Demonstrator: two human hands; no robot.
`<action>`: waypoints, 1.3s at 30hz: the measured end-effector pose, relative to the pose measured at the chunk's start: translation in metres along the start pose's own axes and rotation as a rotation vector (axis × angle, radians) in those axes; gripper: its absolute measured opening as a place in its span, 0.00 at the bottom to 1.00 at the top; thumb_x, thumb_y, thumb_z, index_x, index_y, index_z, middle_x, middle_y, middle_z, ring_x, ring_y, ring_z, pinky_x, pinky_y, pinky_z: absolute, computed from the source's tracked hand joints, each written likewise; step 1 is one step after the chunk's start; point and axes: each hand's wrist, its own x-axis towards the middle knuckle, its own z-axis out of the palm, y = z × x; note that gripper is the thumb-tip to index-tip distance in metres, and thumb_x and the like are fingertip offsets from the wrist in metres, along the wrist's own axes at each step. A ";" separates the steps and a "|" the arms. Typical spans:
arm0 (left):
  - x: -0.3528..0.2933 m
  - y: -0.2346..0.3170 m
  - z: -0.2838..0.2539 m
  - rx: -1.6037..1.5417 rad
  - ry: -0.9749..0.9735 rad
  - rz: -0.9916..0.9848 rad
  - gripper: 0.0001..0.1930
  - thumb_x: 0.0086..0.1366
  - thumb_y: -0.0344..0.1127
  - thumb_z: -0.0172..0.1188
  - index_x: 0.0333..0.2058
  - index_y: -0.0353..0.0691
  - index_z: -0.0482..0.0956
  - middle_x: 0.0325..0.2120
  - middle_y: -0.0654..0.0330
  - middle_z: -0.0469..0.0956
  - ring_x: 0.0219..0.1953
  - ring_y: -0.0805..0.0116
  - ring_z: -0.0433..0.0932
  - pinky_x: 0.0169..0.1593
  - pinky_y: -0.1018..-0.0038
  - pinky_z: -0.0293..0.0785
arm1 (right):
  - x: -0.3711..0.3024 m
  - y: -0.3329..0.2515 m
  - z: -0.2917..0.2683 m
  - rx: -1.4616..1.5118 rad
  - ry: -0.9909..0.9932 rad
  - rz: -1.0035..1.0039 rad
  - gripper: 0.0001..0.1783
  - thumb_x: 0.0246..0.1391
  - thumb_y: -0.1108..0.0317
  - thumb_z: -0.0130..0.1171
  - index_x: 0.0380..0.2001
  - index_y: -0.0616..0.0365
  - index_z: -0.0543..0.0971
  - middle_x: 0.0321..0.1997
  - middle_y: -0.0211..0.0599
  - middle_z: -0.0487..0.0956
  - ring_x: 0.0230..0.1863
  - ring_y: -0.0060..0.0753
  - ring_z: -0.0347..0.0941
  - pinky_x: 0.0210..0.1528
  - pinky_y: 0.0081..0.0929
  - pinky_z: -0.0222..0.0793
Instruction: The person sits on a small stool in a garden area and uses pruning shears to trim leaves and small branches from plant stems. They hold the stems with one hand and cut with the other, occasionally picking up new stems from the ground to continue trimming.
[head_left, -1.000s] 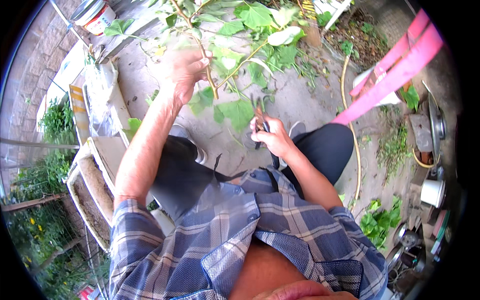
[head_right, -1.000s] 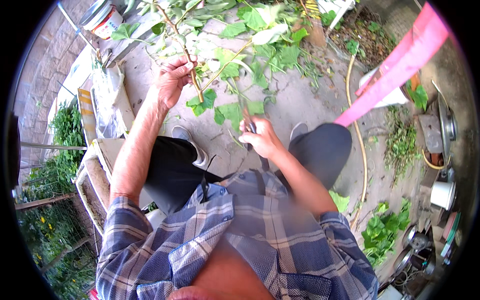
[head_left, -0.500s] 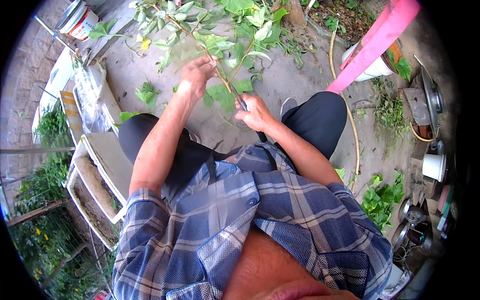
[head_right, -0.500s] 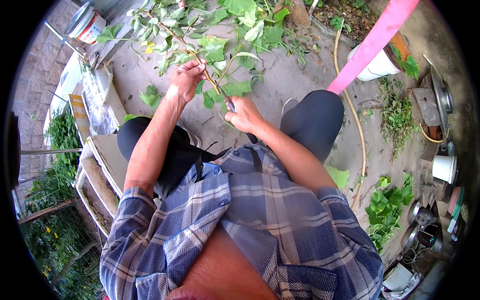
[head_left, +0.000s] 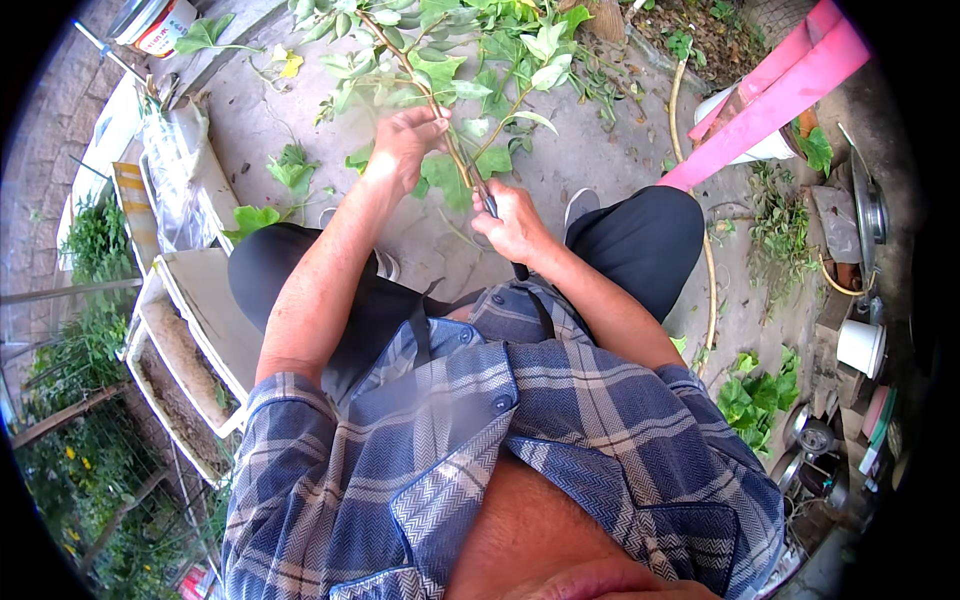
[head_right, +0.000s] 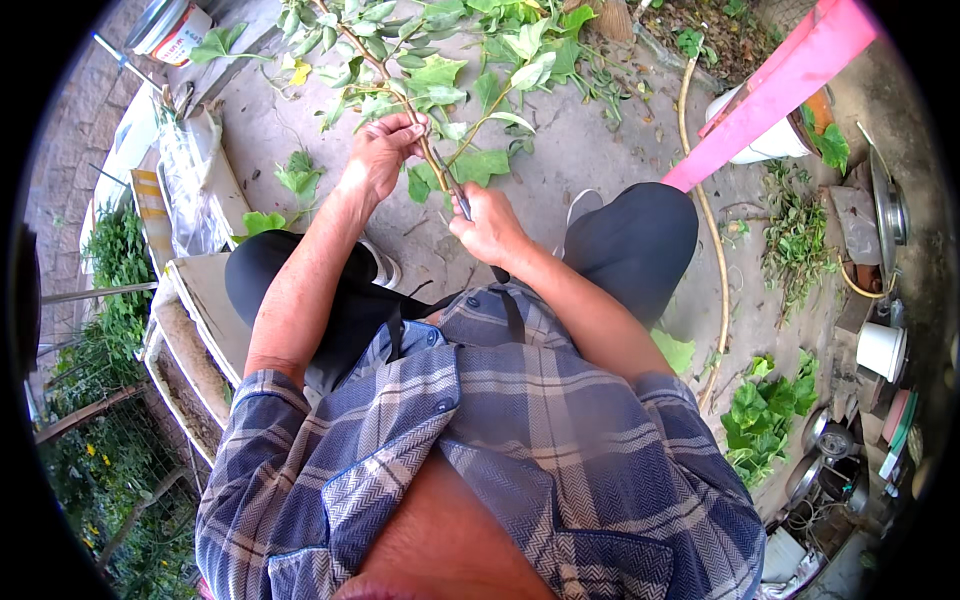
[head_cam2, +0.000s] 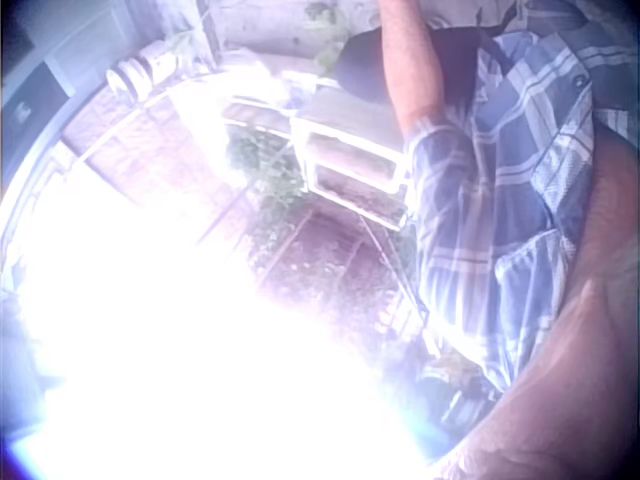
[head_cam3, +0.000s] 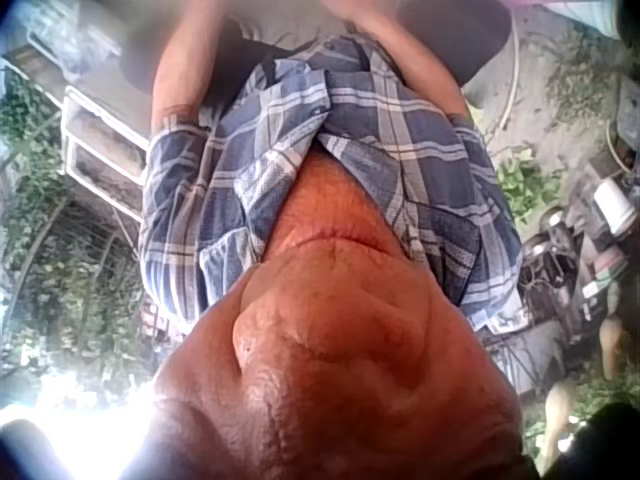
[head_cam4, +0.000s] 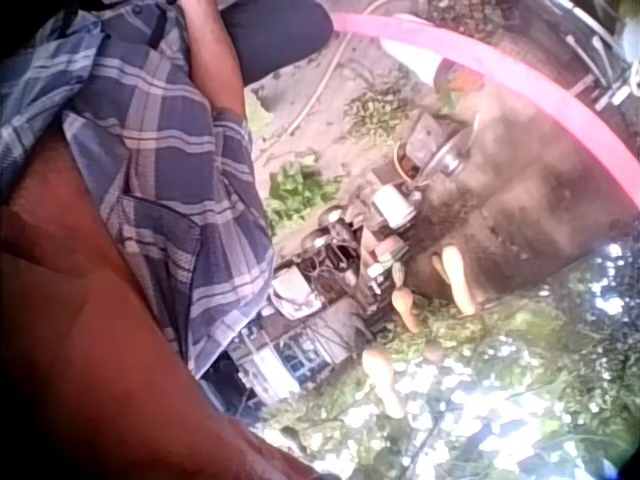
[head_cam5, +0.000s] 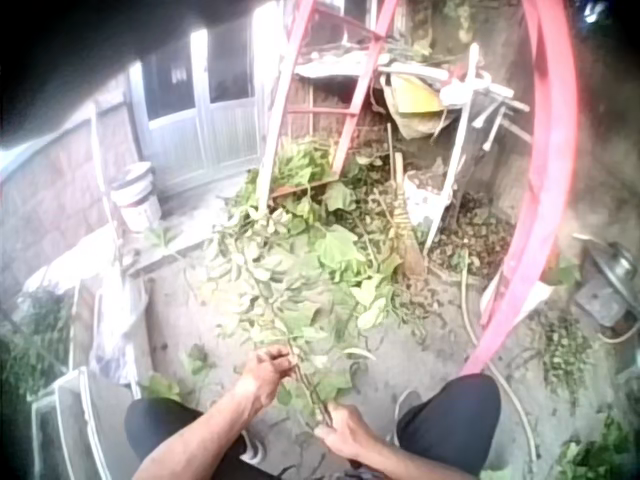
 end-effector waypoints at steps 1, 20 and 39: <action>0.001 -0.001 0.000 -0.004 -0.011 0.000 0.06 0.60 0.25 0.58 0.37 0.32 0.79 0.28 0.62 0.78 0.28 0.73 0.75 0.33 0.77 0.72 | -0.001 0.001 0.001 0.014 0.015 0.001 0.13 0.38 0.70 0.56 0.29 0.67 0.73 0.23 0.50 0.76 0.27 0.51 0.74 0.32 0.37 0.68; 0.040 -0.058 0.061 -0.028 -0.262 -0.163 0.06 0.59 0.24 0.59 0.35 0.33 0.80 0.29 0.61 0.79 0.28 0.72 0.75 0.32 0.77 0.73 | -0.049 0.035 -0.020 -0.165 0.254 0.160 0.10 0.40 0.72 0.57 0.27 0.66 0.73 0.22 0.52 0.75 0.26 0.53 0.74 0.31 0.42 0.68; -0.017 -0.004 0.059 0.049 -0.147 0.002 0.04 0.64 0.33 0.52 0.34 0.40 0.72 0.22 0.64 0.74 0.14 0.84 0.55 0.16 0.83 0.48 | -0.042 0.029 -0.069 0.769 0.220 0.342 0.09 0.45 0.74 0.54 0.33 0.64 0.72 0.27 0.35 0.72 0.26 0.28 0.72 0.30 0.28 0.71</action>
